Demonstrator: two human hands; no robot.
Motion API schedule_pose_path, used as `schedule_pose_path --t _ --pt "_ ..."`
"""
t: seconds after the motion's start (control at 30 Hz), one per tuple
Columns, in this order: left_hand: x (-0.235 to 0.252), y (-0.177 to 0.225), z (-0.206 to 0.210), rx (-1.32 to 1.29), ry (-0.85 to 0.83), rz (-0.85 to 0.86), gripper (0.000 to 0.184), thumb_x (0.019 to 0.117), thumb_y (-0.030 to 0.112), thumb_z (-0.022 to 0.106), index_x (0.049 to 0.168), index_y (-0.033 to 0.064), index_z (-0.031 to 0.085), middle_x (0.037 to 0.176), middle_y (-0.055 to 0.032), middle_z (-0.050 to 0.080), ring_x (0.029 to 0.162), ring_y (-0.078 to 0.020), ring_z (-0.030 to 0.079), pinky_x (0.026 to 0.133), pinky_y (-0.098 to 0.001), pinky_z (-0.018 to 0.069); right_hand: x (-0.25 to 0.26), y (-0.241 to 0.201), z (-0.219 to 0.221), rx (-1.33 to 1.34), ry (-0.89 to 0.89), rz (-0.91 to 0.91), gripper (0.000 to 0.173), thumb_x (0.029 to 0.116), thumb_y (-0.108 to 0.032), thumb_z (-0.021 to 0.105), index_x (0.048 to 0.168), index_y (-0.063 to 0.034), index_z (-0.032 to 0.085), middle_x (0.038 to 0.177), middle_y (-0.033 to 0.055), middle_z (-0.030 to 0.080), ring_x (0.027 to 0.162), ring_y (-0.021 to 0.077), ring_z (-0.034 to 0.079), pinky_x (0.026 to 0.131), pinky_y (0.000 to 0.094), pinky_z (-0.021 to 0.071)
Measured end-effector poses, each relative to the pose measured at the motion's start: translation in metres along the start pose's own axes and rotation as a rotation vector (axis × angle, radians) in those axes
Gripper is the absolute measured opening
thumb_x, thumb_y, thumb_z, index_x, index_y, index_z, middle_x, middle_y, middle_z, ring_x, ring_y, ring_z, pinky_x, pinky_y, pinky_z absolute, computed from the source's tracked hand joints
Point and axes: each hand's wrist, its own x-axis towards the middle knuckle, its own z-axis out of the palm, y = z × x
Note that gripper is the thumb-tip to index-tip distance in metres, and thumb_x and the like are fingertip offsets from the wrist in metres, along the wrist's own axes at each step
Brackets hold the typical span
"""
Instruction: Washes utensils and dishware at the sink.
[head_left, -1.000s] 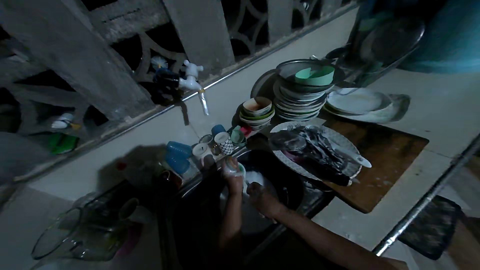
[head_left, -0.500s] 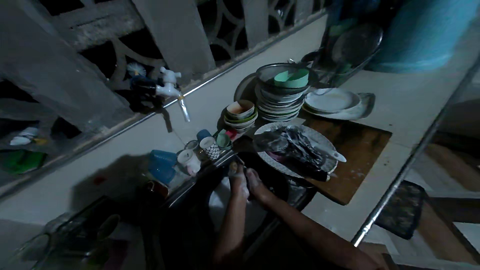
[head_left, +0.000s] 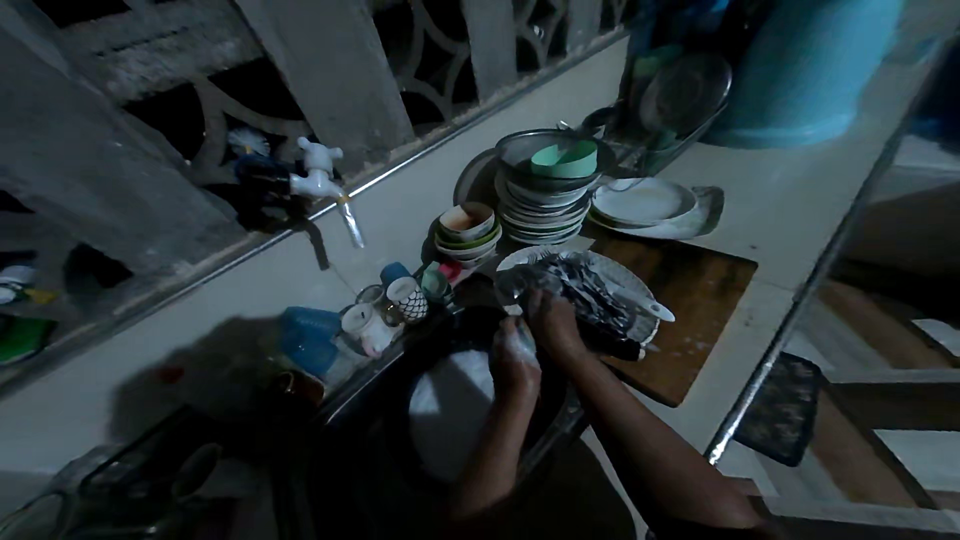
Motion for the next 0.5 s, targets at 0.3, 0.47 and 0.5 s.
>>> schedule_pose_path --t 0.3,0.47,0.5 --pt "-0.02 -0.087 0.007 0.022 -0.287 -0.105 0.043 0.1062 0.023 0.054 0.145 0.005 0.053 0.133 -0.0209 0.065 0.12 -0.0345 0.065 0.103 -0.0518 0.0507 0.09 0.042 -0.048 0.009 -0.004 0.124 0.04 0.1048 -0.014 0.055 0.137 0.0091 0.049 0.129 0.0343 0.057 0.121 0.0482 0.058 0.101 0.0625 0.0457" --pt "-0.019 -0.177 -0.022 0.261 -0.494 -0.227 0.042 0.1086 0.017 0.047 0.146 -0.0013 0.049 0.146 -0.0248 0.053 0.133 -0.0385 0.055 0.111 -0.0511 0.0438 0.105 0.046 -0.067 -0.32 -0.235 0.038 0.038 0.1024 -0.011 0.059 0.132 0.0121 0.055 0.133 0.0348 0.057 0.126 0.0484 0.056 0.105 0.0624 0.0429" --pt "-0.022 -0.19 -0.031 0.161 -0.502 -0.331 0.042 0.1079 0.014 0.049 0.146 -0.0035 0.047 0.141 -0.027 0.055 0.125 -0.0385 0.059 0.102 -0.0499 0.0505 0.105 0.048 -0.06 -0.378 -0.183 -0.001 0.037 0.1008 -0.011 0.061 0.13 0.0108 0.057 0.132 0.0347 0.057 0.125 0.0501 0.056 0.103 0.0645 0.0439"
